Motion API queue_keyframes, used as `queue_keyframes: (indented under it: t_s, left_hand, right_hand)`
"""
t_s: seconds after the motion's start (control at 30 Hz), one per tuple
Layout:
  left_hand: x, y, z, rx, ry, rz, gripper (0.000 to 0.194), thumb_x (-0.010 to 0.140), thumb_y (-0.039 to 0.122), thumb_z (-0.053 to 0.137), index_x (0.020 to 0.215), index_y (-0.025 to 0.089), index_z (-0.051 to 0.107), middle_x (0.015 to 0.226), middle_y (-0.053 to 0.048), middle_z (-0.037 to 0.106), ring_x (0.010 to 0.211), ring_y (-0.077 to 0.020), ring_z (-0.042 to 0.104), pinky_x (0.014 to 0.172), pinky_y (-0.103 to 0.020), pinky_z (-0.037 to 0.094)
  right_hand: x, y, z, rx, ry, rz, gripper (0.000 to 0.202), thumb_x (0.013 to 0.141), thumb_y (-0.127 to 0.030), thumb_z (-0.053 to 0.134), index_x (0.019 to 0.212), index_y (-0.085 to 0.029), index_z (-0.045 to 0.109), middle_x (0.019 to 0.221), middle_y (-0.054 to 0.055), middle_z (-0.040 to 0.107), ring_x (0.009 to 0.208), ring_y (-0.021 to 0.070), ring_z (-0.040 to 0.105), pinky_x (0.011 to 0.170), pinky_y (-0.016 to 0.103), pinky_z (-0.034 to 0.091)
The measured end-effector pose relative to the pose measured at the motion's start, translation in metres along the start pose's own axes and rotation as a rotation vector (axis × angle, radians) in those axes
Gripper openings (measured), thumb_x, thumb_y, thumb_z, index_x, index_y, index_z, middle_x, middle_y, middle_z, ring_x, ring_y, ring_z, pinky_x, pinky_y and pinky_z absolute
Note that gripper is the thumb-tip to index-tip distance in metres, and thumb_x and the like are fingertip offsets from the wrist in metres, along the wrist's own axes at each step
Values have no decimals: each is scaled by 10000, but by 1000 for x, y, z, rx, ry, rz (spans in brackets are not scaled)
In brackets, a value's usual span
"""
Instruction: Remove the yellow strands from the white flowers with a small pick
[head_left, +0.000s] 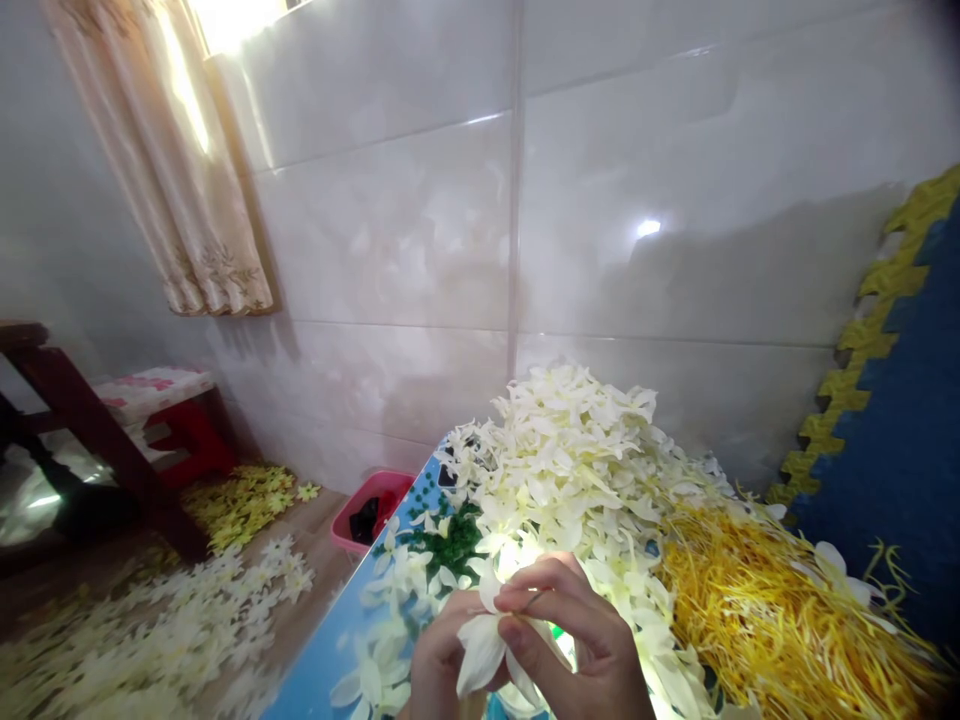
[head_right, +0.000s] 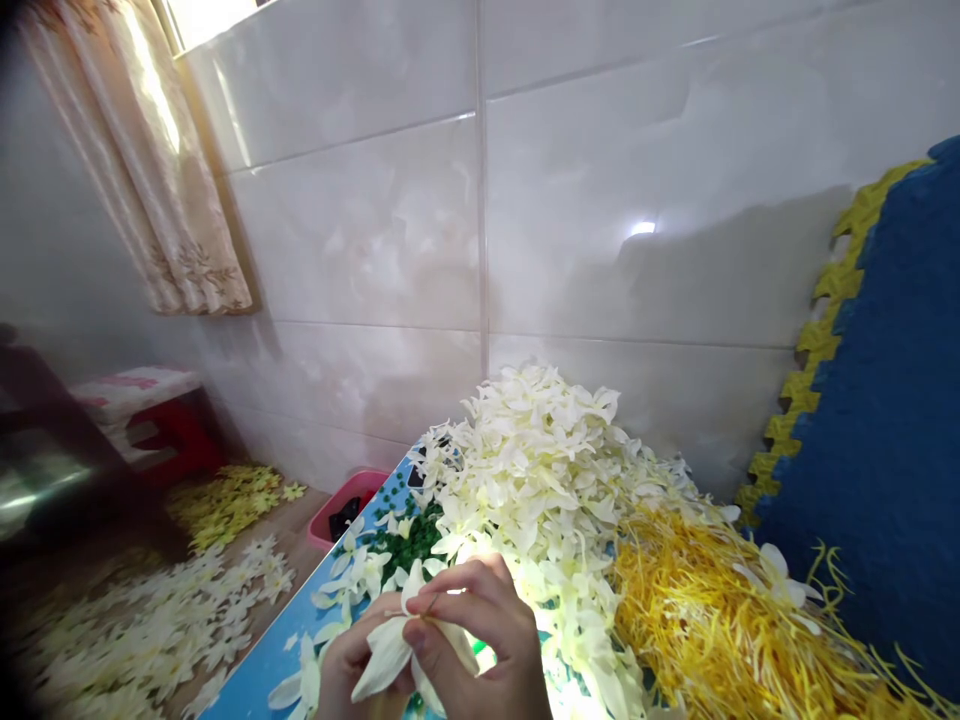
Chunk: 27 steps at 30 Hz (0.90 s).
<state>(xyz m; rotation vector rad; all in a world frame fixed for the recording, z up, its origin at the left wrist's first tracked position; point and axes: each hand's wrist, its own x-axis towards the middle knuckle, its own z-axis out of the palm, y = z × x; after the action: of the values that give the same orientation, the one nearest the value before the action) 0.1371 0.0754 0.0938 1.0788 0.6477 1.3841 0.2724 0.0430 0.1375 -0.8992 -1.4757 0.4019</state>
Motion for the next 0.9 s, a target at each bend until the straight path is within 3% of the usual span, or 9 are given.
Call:
queue_keyframes:
  t_s: [0.13, 0.23, 0.33, 0.47, 0.7, 0.9]
  left_hand:
    - [5, 9, 9, -143, -34, -267, 231, 628, 308, 753, 476, 179, 636, 517, 6, 515, 483, -112, 431, 494, -257, 339]
    - [7, 15, 15, -181, -69, -357, 249, 616, 395, 709, 515, 178, 643, 420, 52, 353, 424, -81, 307, 457, -229, 234]
    - [5, 19, 18, -172, -89, -330, 222, 603, 341, 715, 471, 174, 652, 410, 18, 431, 435, -89, 346, 464, -231, 228]
    - [3, 15, 13, -136, -106, -227, 192, 593, 188, 744, 418, 194, 665, 536, -25, 588, 511, -134, 505, 508, -256, 331]
    - [8, -6, 0, -88, -169, -106, 324, 541, 294, 844, 361, 180, 600, 515, -18, 553, 475, -135, 494, 479, -283, 378]
    - [13, 1, -2, -99, -218, -190, 236, 562, 296, 853, 447, 167, 692, 521, -48, 603, 495, -160, 539, 486, -293, 391]
  right_hand:
    - [6, -5, -8, 17, -23, 36, 216, 816, -214, 726, 996, -329, 757, 950, 25, 730, 911, 220, 660, 815, 372, 559]
    - [10, -10, -15, 50, -1, 18, 240, 812, -211, 733, 1008, -347, 760, 937, 21, 733, 907, 214, 669, 799, 358, 569]
    - [13, -12, -14, 48, -7, 7, 130, 833, -215, 718, 860, -322, 787, 819, 18, 748, 820, 204, 675, 747, 342, 572]
    - [12, -9, -6, 60, 20, -10, 79, 838, -292, 726, 798, -286, 794, 707, 15, 764, 692, 196, 688, 733, 345, 576]
    - [10, -5, -6, 102, -48, 56, 108, 835, -308, 726, 900, -334, 807, 779, 13, 795, 751, 218, 723, 822, 390, 581]
    - [11, -5, -6, 140, -76, 104, 116, 837, -378, 718, 902, -348, 811, 773, 28, 798, 781, 239, 706, 780, 409, 593]
